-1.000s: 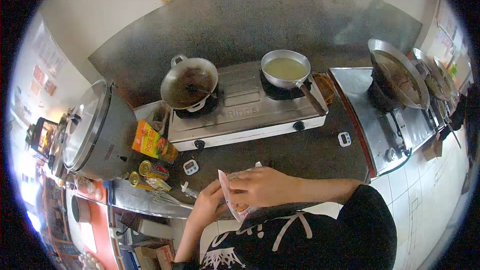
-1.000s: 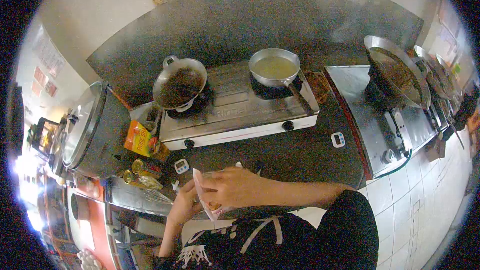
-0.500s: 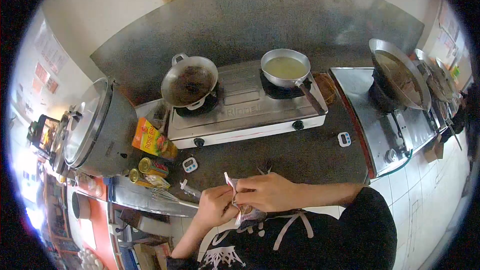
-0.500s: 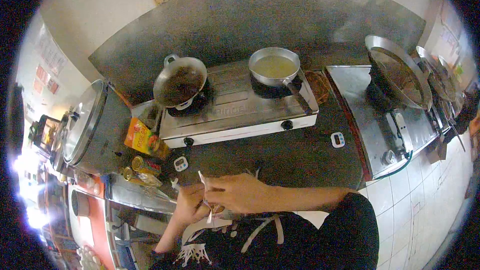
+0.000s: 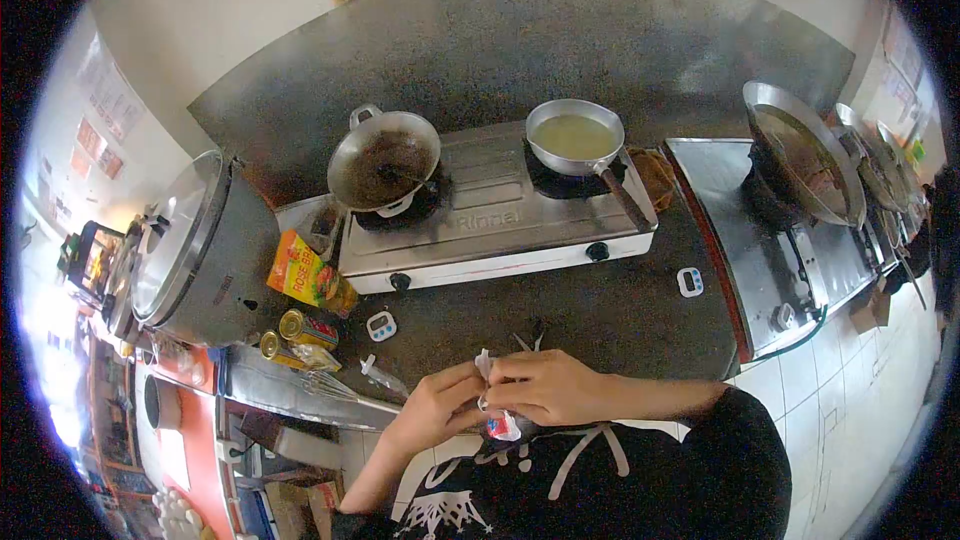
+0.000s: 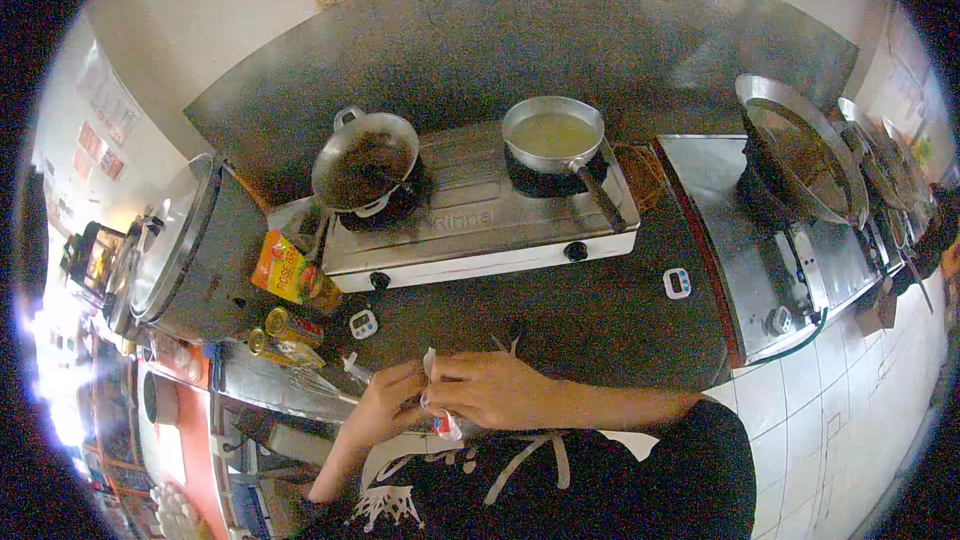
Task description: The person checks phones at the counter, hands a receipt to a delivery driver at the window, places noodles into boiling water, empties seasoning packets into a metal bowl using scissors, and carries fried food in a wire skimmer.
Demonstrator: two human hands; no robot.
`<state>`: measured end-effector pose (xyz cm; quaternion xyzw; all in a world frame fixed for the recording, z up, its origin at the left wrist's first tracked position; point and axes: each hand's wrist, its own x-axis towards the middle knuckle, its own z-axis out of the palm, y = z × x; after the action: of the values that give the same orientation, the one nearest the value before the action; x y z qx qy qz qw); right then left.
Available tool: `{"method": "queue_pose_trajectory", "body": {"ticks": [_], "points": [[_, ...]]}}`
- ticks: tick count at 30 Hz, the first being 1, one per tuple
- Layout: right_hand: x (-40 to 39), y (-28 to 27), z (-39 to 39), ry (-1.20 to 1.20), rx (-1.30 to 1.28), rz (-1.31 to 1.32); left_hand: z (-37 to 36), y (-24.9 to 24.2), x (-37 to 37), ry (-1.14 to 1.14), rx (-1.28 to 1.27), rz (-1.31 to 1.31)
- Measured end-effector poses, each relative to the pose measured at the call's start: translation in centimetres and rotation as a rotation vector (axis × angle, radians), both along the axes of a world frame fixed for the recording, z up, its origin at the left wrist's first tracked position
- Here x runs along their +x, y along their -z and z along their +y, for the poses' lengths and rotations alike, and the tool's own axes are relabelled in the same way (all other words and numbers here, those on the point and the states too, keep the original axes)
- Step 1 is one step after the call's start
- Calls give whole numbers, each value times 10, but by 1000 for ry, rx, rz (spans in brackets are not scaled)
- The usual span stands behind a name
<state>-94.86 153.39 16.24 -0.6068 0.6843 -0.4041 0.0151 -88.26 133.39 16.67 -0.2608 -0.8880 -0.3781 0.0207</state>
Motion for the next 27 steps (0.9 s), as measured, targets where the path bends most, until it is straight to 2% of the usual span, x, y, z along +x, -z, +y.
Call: {"method": "queue_pose_trajectory", "body": {"ticks": [3,6,8,14,18,20,22,23,24,27], "points": [[-2,-5,0,-34,-49,94,-4,0,4,69,0,66],[-1,-13,4,-34,97,147,-7,-7,6,119,-43,97],[1,-13,5,-40,5,210,-7,-17,11,179,-106,76],[12,10,15,-69,91,179,-1,-29,17,269,-126,81],[8,13,19,-91,-16,54,1,-34,20,223,-193,70],[4,16,23,-73,29,-67,5,-24,21,145,-181,187],[-2,17,17,0,47,-51,8,-18,15,133,-197,165],[-1,-2,16,12,157,-104,9,-15,14,134,-219,171],[-5,1,13,-27,152,-66,11,-13,14,113,-207,122],[-1,5,9,-110,142,-41,12,-8,19,87,-164,236]]}}
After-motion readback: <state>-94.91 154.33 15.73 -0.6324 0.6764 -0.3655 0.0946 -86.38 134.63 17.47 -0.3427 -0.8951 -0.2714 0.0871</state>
